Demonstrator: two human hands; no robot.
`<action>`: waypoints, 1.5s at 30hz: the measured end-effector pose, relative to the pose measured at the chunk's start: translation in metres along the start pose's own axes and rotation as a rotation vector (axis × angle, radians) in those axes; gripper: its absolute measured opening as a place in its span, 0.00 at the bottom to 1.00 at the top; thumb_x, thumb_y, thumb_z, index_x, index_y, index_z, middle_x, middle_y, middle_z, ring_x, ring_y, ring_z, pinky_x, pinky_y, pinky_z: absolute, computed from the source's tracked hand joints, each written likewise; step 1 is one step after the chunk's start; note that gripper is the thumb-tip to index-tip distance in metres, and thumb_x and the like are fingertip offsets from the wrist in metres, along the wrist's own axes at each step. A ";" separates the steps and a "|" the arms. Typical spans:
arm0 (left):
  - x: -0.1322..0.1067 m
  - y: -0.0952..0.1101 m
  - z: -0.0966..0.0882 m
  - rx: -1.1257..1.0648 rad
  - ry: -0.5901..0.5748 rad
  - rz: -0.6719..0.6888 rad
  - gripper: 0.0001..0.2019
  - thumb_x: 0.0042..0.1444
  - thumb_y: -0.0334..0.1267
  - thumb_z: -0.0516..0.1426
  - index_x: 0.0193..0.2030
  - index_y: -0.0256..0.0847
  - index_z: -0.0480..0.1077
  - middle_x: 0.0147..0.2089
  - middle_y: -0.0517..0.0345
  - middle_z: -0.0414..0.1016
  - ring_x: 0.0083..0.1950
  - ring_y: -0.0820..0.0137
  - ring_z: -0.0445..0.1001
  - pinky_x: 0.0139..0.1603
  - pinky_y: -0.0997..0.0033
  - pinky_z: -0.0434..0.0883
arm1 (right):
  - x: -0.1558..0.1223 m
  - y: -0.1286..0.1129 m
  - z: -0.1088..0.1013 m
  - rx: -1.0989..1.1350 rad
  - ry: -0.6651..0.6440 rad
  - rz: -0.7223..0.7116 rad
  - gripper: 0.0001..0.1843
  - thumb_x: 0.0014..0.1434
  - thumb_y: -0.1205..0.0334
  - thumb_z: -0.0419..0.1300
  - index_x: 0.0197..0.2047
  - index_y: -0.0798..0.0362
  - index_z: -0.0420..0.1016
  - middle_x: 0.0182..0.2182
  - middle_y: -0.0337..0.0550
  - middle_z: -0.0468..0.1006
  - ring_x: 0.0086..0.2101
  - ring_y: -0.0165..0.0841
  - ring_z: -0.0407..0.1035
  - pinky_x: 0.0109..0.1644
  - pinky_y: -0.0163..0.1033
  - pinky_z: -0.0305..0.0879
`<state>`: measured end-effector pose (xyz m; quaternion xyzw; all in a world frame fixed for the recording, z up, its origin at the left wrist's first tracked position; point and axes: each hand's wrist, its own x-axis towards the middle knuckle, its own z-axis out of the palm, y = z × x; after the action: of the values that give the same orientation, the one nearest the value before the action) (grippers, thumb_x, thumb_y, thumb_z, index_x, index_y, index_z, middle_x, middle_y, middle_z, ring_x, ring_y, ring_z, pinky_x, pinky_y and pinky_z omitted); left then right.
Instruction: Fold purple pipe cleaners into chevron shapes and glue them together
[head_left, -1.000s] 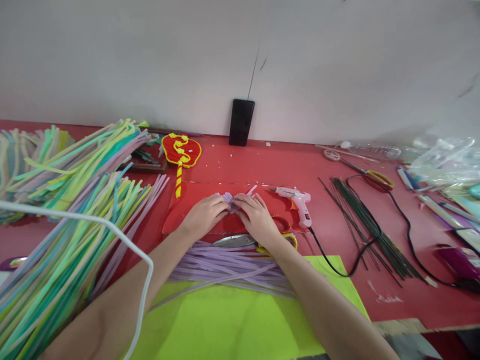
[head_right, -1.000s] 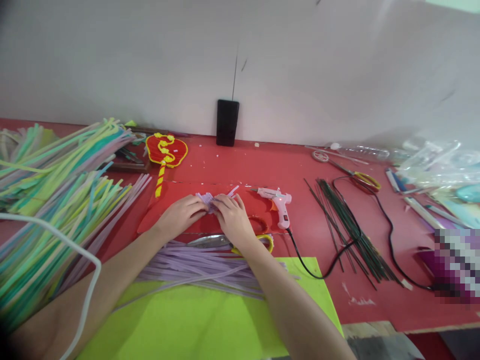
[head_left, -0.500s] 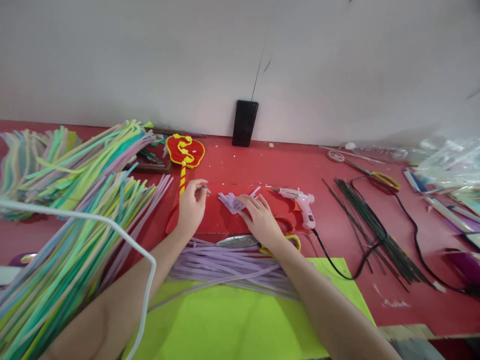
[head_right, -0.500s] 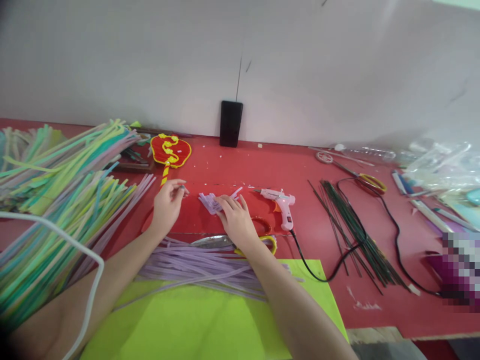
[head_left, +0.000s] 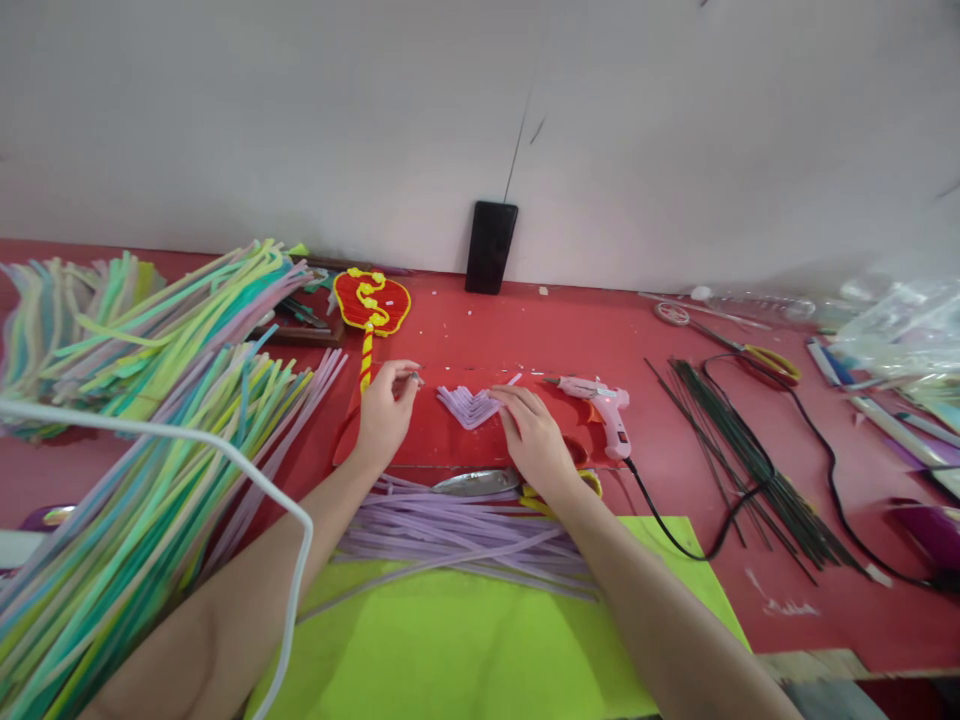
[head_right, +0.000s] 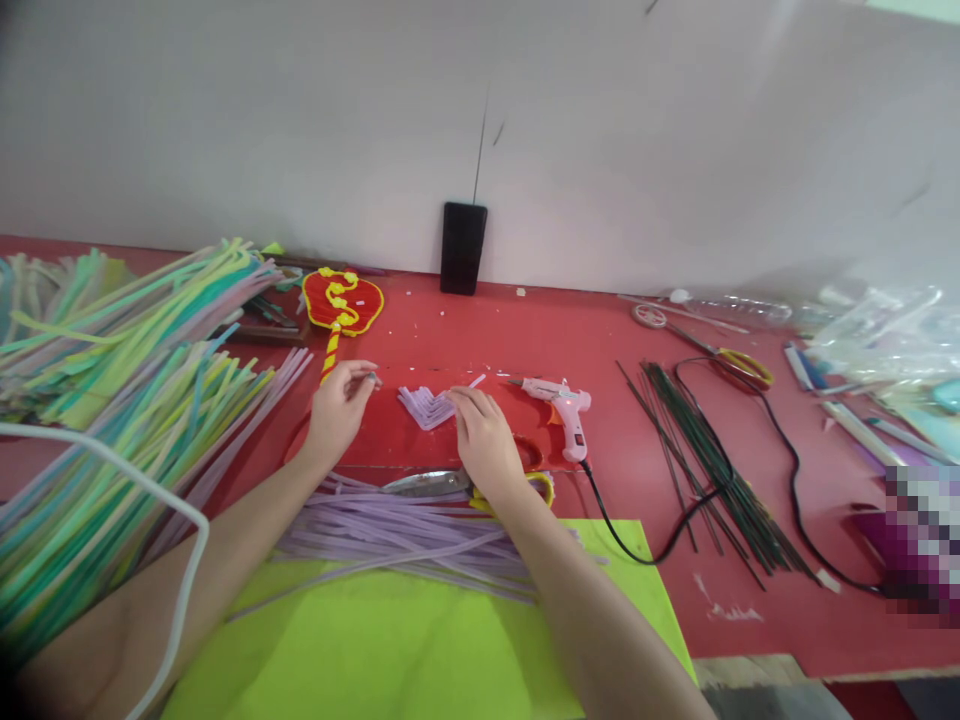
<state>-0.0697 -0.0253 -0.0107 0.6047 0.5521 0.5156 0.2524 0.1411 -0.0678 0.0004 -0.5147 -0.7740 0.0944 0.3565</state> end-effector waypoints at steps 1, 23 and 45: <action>0.001 0.000 0.000 -0.001 0.002 0.003 0.08 0.55 0.35 0.52 0.41 0.38 0.68 0.39 0.54 0.75 0.41 0.69 0.76 0.46 0.65 0.72 | 0.000 0.001 -0.002 -0.001 0.011 0.004 0.19 0.62 0.70 0.45 0.50 0.51 0.72 0.48 0.48 0.74 0.48 0.36 0.67 0.55 0.46 0.64; -0.081 0.052 0.025 0.810 -0.559 0.297 0.31 0.61 0.49 0.47 0.65 0.28 0.52 0.68 0.33 0.51 0.69 0.51 0.51 0.64 0.49 0.58 | -0.018 -0.012 -0.010 -0.360 -0.226 0.040 0.33 0.54 0.77 0.43 0.63 0.60 0.60 0.62 0.52 0.60 0.62 0.38 0.54 0.62 0.49 0.57; -0.074 0.054 0.023 0.811 -0.599 0.270 0.28 0.60 0.45 0.51 0.63 0.28 0.56 0.67 0.33 0.53 0.68 0.50 0.53 0.65 0.49 0.55 | -0.019 -0.011 -0.003 -0.311 -0.279 -0.006 0.34 0.51 0.78 0.44 0.63 0.66 0.58 0.62 0.58 0.59 0.62 0.39 0.53 0.64 0.48 0.55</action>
<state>-0.0169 -0.1023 0.0029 0.8406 0.5282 0.0926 0.0762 0.1392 -0.0892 -0.0005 -0.5430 -0.8228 0.0429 0.1624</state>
